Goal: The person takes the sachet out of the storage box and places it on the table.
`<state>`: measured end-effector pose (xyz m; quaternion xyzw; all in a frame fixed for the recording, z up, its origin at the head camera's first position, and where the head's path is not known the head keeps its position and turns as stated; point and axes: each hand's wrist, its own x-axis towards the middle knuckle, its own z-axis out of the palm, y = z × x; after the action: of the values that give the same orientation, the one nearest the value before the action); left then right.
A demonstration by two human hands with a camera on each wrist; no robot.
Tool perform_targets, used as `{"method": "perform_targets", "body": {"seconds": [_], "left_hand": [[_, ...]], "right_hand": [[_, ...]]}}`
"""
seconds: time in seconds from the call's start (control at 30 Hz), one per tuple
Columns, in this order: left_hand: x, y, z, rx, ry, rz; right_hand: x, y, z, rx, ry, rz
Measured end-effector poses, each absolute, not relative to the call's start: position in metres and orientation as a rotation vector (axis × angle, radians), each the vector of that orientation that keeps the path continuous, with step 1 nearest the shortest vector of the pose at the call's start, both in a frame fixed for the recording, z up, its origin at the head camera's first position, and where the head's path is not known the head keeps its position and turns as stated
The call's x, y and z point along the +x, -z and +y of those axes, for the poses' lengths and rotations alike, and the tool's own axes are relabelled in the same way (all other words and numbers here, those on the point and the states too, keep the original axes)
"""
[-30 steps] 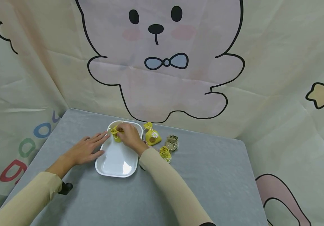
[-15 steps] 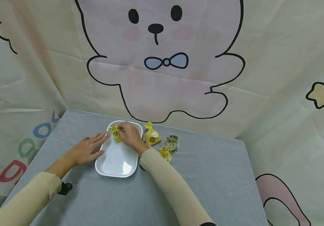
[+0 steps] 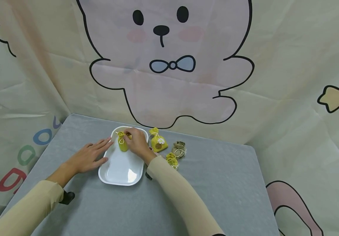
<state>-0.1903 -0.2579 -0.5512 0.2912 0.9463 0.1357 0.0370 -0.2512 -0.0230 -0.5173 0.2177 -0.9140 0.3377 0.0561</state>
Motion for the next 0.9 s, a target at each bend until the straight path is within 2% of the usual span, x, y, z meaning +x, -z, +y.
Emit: {"method": "perform_targets", "body": {"seconds": [0.53, 0.9], "left_hand": [[-0.189, 0.549, -0.259, 0.912, -0.427, 2.894], [-0.19, 0.548, -0.257, 0.9, -0.43, 2.884]], "right_hand": [[-0.233, 0.493, -0.005, 0.658, -0.962, -2.69], [-0.226, 0.468, 0.029, 0.703, -1.128, -2.633]]}}
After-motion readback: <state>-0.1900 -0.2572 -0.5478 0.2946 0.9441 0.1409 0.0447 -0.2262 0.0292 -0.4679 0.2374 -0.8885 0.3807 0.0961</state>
